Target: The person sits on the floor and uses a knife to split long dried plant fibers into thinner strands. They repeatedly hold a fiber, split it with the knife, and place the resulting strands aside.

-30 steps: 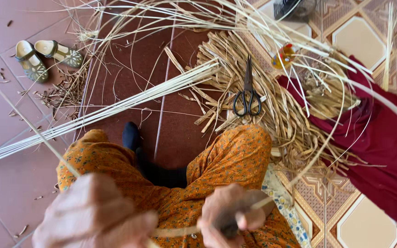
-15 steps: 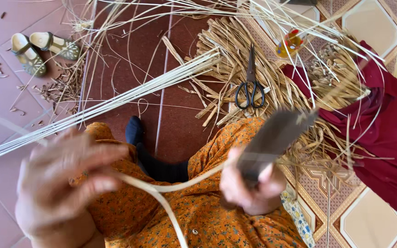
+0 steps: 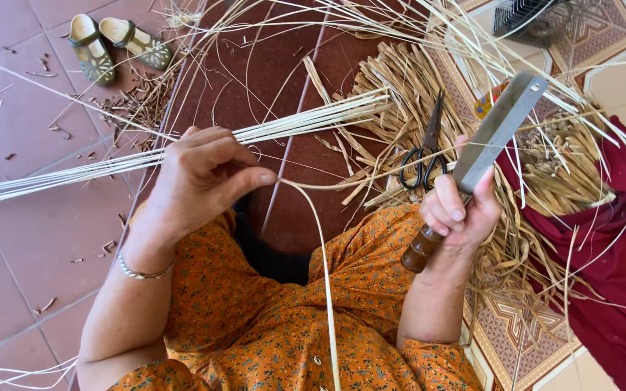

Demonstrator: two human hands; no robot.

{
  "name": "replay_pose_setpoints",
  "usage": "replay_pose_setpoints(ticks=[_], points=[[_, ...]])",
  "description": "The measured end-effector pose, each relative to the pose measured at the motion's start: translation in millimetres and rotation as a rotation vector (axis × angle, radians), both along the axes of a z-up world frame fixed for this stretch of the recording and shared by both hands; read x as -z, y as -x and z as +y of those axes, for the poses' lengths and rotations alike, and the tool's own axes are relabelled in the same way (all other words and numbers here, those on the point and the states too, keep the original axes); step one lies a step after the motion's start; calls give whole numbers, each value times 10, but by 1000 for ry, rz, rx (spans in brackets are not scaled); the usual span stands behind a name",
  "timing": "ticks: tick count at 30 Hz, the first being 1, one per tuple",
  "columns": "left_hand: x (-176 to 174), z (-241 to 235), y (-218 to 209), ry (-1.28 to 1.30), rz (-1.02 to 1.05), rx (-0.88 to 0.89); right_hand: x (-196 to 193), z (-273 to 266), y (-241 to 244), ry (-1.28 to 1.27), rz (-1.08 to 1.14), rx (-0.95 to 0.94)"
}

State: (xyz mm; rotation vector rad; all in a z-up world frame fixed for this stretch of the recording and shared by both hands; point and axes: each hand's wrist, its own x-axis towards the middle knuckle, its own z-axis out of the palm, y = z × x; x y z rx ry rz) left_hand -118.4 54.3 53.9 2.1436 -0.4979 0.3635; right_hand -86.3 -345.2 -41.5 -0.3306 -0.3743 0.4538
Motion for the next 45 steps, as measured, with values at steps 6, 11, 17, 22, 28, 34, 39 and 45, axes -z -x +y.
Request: replay_pose_setpoints(ticks=[6,11,17,22,28,34,39,45], points=[[168,15,-179,0,-38,-56,205,-171,-308,87,65,95],[219,105,-379,10,232,-79,416,-334,-554,177,61,170],[310,149,-585,-50,198,-159,623,-598,-931,262,101,201],[484,176,-731,-114,200,-272,541,-561,-1073,263,32,280],[675,3,-803,-120,259,-309,186,180,-547,22,-321,10],[712,-183,-813,-74,205,-242,93,1234,-326,552,-246,12],[769,-249,-818,-55,295,-185,101,1612,-429,614,-147,-26],[912,-138,-933,-16,215,-90,235,1593,-449,582,-135,32]])
